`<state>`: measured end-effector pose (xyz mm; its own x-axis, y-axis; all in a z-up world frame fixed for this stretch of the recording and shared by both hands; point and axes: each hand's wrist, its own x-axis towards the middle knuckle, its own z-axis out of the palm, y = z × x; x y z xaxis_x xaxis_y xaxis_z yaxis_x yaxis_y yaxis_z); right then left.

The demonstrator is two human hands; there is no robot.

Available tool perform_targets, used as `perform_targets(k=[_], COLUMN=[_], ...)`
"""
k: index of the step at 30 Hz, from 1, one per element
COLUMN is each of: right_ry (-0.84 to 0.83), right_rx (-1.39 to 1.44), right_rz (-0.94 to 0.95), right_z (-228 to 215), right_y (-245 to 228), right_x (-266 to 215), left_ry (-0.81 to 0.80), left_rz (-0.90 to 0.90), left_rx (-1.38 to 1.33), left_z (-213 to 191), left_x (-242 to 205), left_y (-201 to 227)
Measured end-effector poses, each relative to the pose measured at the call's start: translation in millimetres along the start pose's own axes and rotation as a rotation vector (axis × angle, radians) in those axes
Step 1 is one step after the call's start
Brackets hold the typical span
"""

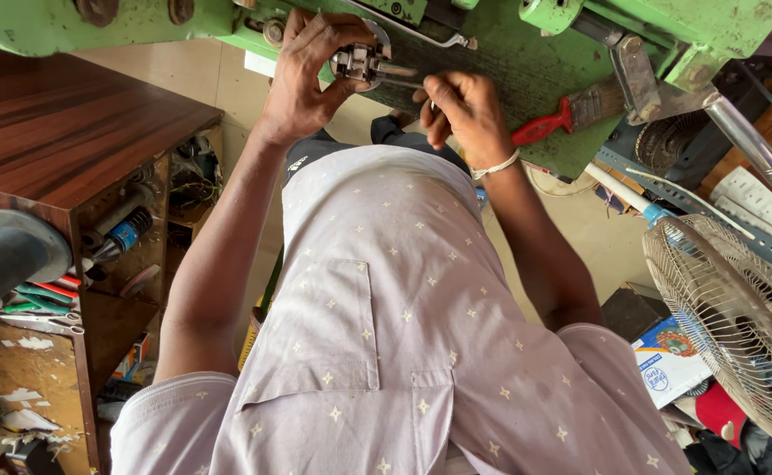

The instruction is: The person assembles small electrical components on a green machine. They insert wires and small metal parts into a circular holder, then use a red-handled tool to tighten or secure the assembly. The person repeats this process for multiple components.

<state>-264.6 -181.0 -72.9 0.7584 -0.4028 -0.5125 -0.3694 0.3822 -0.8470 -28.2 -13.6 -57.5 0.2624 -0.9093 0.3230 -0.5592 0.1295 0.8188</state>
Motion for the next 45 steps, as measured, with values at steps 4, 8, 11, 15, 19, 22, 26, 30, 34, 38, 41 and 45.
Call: perform_targets(k=[4,8,11,15,19,22,26,30,34,38,41,45], right_ry=[-0.289,-0.208,0.048,0.311,0.349,0.339,0.334,0.347,0.376,0.384,0.385,0.274], right_rx=[0.067,-0.422,-0.518,-0.825,-0.856,-0.867,-0.929,-0.821,-0.842,-0.866,-0.909,-0.990], right_rz=[0.318,0.176,-0.130,-0.555,-0.690,-0.747,-0.752,-0.726,-0.723,-0.727,-0.808,-0.833], right_z=[-12.0,-12.7,-10.7,-7.0,4.2,11.6,15.8,17.4,17.2,20.8,19.2,9.5], right_y=[-29.3,-58.4,-63.8,-40.8,-24.4,-23.3,-25.6,-28.5,-28.6,-25.5,-25.4,-24.9], right_x=[14.1,-5.0,-26.8,-21.4,0.2,3.7,1.4,2.0,-0.8,0.3,4.5,6.7], left_ry=[-0.033,-0.037,-0.057,-0.156,-0.303,-0.375,-0.486,-0.498,-0.483,-0.491,-0.511,-0.488], left_rz=[-0.004,-0.003,-0.078,-0.195,-0.247,-0.207,-0.271,-0.291,-0.272,-0.264,-0.292,-0.176], left_rx=[0.003,0.041,0.031,-0.010,0.046,0.134,0.183,0.190,0.183,0.187,0.204,0.212], left_z=[-2.3,-0.3,-2.4,-5.9,-13.8,-13.3,-11.6,-12.1,-12.2,-13.7,-14.3,-11.0], left_x=[0.9,-0.3,3.9,8.7,29.2,43.0,46.3,46.6,46.8,46.8,47.9,45.6], left_y=[-5.1,-3.6,-0.9,3.1,6.5,7.0,4.2,3.3,3.1,3.2,3.0,-2.9])
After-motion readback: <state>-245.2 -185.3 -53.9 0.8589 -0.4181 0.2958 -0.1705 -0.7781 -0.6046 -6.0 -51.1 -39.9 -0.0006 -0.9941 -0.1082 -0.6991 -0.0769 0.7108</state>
